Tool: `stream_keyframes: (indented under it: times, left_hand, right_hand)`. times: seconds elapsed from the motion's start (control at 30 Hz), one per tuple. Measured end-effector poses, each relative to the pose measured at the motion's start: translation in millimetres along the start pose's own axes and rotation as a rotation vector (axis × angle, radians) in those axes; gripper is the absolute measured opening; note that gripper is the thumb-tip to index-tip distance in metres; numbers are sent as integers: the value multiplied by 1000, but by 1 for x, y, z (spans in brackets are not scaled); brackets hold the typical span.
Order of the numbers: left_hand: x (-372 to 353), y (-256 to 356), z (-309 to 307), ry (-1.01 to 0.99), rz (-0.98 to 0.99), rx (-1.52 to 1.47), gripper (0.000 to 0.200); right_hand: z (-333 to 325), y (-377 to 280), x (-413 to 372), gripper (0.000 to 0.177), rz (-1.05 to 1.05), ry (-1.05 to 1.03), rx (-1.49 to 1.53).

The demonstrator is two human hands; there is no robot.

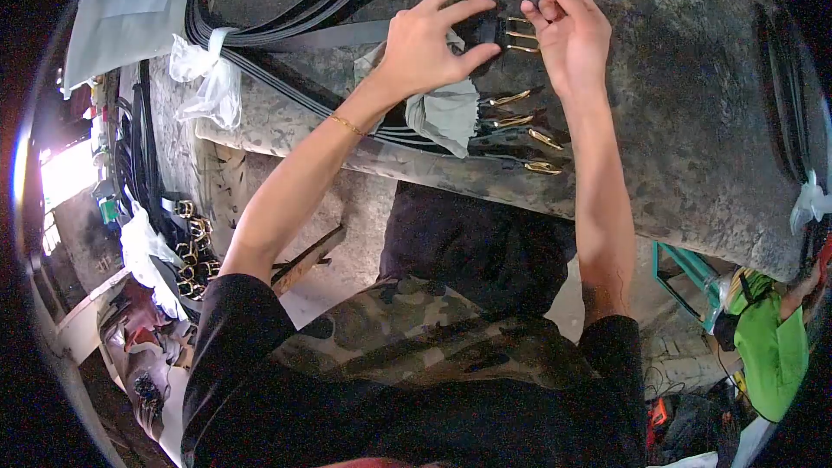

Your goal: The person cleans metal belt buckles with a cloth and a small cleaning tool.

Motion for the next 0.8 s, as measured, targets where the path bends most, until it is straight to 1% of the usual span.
stream_keyframes:
  times: [0.07,0.1,0.17,0.2,0.27,0.3,0.37,0.4,0.47,0.5,0.53,0.6,0.63,0.7,0.73,0.8]
  left_hand:
    - [1,5,3,-31,42,96,40]
    - [1,6,2,-30,45,94,40]
    - [0,14,1,-22,121,177,36]
    - [-2,15,2,-26,124,172,36]
    - [-2,20,2,11,214,167,25]
    - [-2,19,4,13,217,167,25]
    - [-5,20,2,88,295,51,15]
    - [-5,19,2,87,297,52,15]
    - [-5,16,1,94,285,-63,12]
    - [-4,14,1,102,240,-105,11]
    - [-4,14,2,101,245,-107,11]
    - [-2,10,3,91,163,-95,8]
    - [-2,10,3,92,167,-98,8]
    - [0,5,3,35,61,-145,7]
    - [1,5,3,37,59,-147,7]
    - [2,0,3,48,-6,-184,6]
  right_hand:
    - [-2,0,0,21,-4,32,-18]
    - [-2,0,1,21,-7,32,-19]
    - [-1,0,0,21,20,8,35]
    - [-2,0,0,21,16,13,34]
    - [-1,1,2,22,24,23,44]
    - [0,0,2,22,20,22,43]
    - [0,1,2,21,15,51,17]
    - [0,1,2,21,13,50,19]
    - [0,1,1,22,8,63,3]
    - [1,1,0,22,5,64,3]
    - [2,1,0,22,-5,76,-31]
    - [5,2,-4,23,-20,92,-66]
    - [6,0,-7,21,-79,92,-167]
    - [8,-3,-9,16,-202,75,-347]
    - [8,-2,-10,16,-200,74,-350]
    - [12,-5,-18,13,-276,160,-555]
Point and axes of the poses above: each hand's wrist, its own x-axis towards the middle knuckle, its own z-axis out of the palm, y = z × x, the point moved 6 cm from there along x, towards the middle knuckle, and after that the axes turned 15 degrees about x, right-handed, at the moved point
